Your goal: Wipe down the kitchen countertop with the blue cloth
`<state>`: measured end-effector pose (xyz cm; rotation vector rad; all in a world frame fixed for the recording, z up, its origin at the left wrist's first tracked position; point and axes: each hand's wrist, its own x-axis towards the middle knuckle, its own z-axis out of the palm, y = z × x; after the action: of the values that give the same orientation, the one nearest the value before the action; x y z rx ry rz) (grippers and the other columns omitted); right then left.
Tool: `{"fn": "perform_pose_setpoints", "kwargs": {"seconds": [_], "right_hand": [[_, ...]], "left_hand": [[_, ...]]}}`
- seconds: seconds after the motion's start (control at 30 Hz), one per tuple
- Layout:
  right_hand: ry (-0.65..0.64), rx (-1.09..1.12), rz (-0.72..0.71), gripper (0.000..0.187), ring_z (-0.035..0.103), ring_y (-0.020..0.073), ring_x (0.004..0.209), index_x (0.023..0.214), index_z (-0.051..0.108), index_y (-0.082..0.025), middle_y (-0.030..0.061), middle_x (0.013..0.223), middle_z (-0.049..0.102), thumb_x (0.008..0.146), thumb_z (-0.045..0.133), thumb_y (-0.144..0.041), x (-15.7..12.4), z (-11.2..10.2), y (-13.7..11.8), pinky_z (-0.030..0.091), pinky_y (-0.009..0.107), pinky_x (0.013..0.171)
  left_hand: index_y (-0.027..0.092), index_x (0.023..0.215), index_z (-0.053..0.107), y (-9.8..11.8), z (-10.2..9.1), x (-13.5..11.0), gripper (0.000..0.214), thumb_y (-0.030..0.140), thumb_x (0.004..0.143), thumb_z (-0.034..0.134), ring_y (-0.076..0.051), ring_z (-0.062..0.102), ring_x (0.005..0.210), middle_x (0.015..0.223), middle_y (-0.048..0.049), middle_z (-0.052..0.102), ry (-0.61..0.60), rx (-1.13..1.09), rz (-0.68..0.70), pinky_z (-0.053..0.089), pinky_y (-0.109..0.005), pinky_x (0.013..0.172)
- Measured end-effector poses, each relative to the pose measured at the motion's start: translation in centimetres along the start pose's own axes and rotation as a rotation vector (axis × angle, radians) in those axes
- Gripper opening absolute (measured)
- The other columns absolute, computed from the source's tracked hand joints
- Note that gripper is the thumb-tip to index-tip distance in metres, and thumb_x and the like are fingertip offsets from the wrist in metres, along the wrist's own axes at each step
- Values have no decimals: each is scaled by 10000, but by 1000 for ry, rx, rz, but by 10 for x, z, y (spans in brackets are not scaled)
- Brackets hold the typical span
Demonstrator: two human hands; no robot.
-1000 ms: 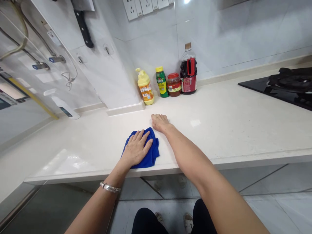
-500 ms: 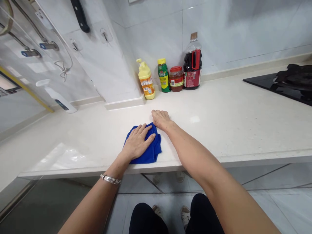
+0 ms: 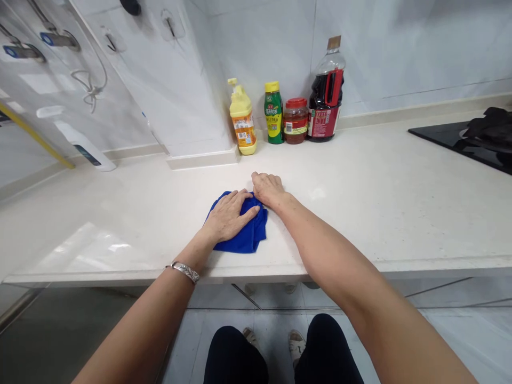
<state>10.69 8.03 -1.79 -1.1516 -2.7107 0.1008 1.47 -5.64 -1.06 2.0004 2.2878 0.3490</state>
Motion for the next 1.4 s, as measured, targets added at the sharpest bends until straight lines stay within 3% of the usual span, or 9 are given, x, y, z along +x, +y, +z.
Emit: {"fn": "perform_pose_setpoints", "kwargs": {"seconds": [0.23, 0.83, 1.4], "right_hand": [[0, 10, 5, 379, 605, 312, 1200, 1340, 538, -170, 181, 1274, 658, 991, 405, -232, 3, 2, 3, 446, 433, 988], [61, 101, 70, 302, 657, 286, 1090, 1192, 634, -230, 107, 1205, 711, 1001, 405, -270, 12, 5, 11, 474, 376, 884], [80, 103, 116, 330, 659, 269, 1054, 1222, 648, -249, 107, 1179, 718, 1003, 401, -259, 13, 6, 14, 460, 349, 858]], "left_hand": [[206, 1302, 534, -5, -2, 12, 504, 566, 976, 404, -288, 433, 1413, 1404, -87, 591, 26, -27, 64, 299, -469, 1225], [219, 1163, 560, -18, -4, 41, 469, 601, 932, 419, -299, 557, 1218, 1257, -104, 638, 23, -75, 107, 378, -491, 1144], [238, 1163, 578, -31, 0, 57, 508, 653, 893, 465, -285, 559, 1232, 1279, -79, 649, 21, -153, 146, 387, -481, 1138]]}}
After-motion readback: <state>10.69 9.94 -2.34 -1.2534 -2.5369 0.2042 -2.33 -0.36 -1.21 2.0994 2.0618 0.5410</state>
